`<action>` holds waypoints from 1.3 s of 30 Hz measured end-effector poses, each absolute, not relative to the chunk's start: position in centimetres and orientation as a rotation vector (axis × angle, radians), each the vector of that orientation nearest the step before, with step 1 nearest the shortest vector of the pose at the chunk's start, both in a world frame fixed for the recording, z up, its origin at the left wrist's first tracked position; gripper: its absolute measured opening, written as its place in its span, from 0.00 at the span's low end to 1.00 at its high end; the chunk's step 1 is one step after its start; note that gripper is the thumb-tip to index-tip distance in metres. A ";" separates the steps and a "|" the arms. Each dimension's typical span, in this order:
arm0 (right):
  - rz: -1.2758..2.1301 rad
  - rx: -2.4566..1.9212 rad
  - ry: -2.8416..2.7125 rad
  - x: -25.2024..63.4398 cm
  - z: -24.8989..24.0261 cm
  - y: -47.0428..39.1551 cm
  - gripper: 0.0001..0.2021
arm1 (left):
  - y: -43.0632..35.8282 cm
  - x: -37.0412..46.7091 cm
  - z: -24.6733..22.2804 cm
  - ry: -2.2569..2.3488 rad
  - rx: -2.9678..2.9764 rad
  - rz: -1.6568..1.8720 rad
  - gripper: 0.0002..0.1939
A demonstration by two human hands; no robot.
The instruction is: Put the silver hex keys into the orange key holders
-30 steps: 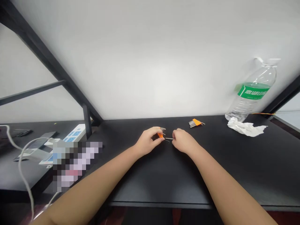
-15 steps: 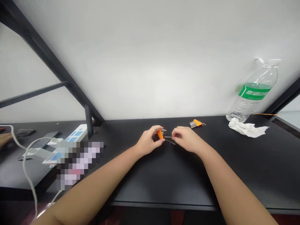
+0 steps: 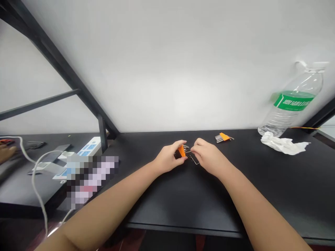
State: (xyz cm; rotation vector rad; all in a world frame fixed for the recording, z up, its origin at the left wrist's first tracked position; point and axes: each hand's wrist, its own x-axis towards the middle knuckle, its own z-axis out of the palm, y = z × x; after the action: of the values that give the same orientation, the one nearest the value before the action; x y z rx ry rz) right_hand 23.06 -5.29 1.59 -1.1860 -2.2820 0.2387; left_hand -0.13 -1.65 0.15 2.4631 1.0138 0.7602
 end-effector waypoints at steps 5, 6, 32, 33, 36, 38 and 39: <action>0.158 -1.253 -2.387 22.6 1.6 -5.8 0.13 | -1.7 -0.1 0.4 1.029 2.601 0.681 0.33; 0.139 -1.275 -2.420 22.3 1.8 -6.0 0.13 | -1.8 -0.1 0.5 1.016 2.632 0.666 0.33; 0.311 -1.818 -2.423 21.6 0.8 -5.6 0.08 | -1.3 0.0 -0.3 0.819 2.389 0.984 0.09; 0.284 -1.808 -2.417 21.6 1.0 -5.7 0.09 | -1.3 0.0 -0.2 0.839 2.391 0.966 0.10; 0.302 -1.719 -2.360 21.9 1.9 -6.0 0.09 | -1.3 -0.2 -0.1 0.942 2.377 0.890 0.23; 0.381 -1.626 -2.324 22.2 2.5 -6.0 0.08 | -1.3 -0.2 -0.2 0.981 2.348 0.878 0.30; 0.423 -1.575 -2.319 22.3 2.8 -6.1 0.08 | -1.2 -0.3 -0.3 0.988 2.333 0.890 0.31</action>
State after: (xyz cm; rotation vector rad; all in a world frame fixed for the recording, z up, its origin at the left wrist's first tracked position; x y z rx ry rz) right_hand 22.27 -6.05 2.81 -1.5750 -2.3187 0.4226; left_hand -0.28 -1.21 -0.30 2.3329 0.9876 0.8898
